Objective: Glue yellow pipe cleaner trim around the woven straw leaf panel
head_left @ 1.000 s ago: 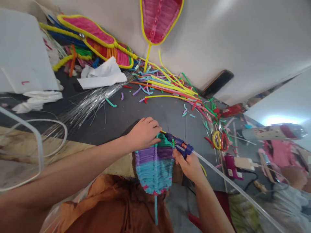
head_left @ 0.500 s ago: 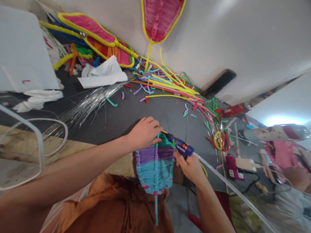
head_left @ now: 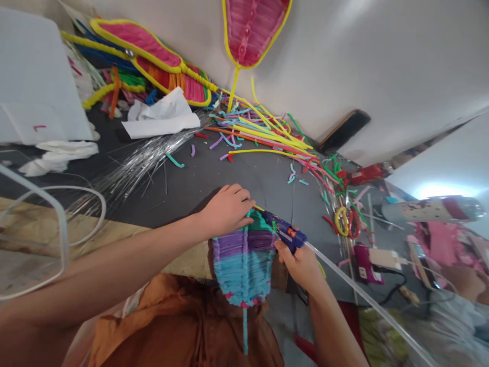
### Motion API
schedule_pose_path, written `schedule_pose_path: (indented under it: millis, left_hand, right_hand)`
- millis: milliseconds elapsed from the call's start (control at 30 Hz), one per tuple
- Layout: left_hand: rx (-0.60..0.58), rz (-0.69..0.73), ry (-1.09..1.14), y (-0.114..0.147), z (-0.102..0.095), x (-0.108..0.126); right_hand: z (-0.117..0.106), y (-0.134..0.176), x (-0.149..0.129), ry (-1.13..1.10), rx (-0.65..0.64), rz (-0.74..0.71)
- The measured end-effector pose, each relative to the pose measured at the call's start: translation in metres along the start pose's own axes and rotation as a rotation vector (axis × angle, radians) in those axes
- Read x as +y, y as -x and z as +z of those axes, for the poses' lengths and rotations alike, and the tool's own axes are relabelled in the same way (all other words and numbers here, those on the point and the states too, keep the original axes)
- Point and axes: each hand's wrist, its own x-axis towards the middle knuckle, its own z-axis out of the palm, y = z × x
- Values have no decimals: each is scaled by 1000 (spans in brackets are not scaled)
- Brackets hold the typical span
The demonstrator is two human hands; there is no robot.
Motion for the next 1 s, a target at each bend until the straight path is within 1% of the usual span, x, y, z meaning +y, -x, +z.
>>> schedule_pose_path:
  millis: [200,300,367,500,567,700,833,1000]
  left_hand:
    - [-4,-10,8,0,0,0]
    - [-5,-7,19,0,0,0]
    - [0,-5,28,0,1,0]
    - [10,-4,36,1,1,-1]
    - [16,1,35,1,1,-2]
    - [24,11,32,1,2,-2]
    - [15,8,30,0,1,-2]
    - [2,1,37,0,0,-1]
  right_hand:
    - [-5,0,2,-17,38,-48]
    - [-10,1,8,-75,80,-36]
    - [-13,-1,13,-136,165,4]
    - [-14,-12,20,-275,394,108]
    - [-14,-19,23,-267,453,110]
    - [-10,-27,26,-181,452,68]
    - [-2,-29,26,-181,444,118]
    - [6,-25,21,-95,464,155]
